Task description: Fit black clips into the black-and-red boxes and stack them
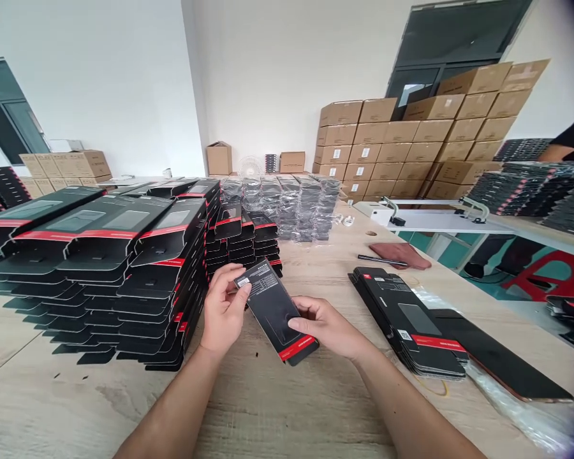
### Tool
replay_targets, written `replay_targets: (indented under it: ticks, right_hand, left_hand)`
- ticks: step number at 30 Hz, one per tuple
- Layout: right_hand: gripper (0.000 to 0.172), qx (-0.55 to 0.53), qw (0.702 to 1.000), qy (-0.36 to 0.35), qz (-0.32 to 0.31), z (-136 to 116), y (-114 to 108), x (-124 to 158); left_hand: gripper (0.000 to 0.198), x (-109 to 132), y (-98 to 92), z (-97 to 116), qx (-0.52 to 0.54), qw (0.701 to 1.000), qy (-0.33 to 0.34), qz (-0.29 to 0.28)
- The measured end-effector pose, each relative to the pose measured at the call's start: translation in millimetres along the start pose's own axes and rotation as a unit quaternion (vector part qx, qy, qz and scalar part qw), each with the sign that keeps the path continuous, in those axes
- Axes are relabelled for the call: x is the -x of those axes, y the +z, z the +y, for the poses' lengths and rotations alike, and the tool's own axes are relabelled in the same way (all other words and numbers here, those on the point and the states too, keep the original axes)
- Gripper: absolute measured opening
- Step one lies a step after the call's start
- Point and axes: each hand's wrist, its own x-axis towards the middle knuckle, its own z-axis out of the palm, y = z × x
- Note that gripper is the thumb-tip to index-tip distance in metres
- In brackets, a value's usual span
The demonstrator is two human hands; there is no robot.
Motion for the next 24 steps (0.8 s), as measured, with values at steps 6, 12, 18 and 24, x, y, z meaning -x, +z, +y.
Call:
replay_targets:
  ticks: [6, 12, 18, 24]
  right_hand:
    - [0.042, 0.011, 0.997, -0.018, 0.07, 3, -11, 0]
    - [0.047, -0.12, 0.94, -0.051, 0.315, -16, -37, -23]
    - [0.028, 0.102, 0.926, 0.069, 0.356, -85, -71, -129]
    - [0.032, 0.28, 0.893, 0.096, 0.34, -108, -93, -177]
  left_hand:
    - [0.037, 0, 2.8, -4, 0.048, 0.998, -0.028, -0.012]
    - [0.049, 5, 8.2, -12, 0.02, 0.997, -0.074, -0.033]
    - [0.051, 12, 9.6, -17, -0.107, 0.984, -0.012, -0.141]
    - [0.051, 15, 7.8, -20, -0.162, 0.968, -0.003, -0.191]
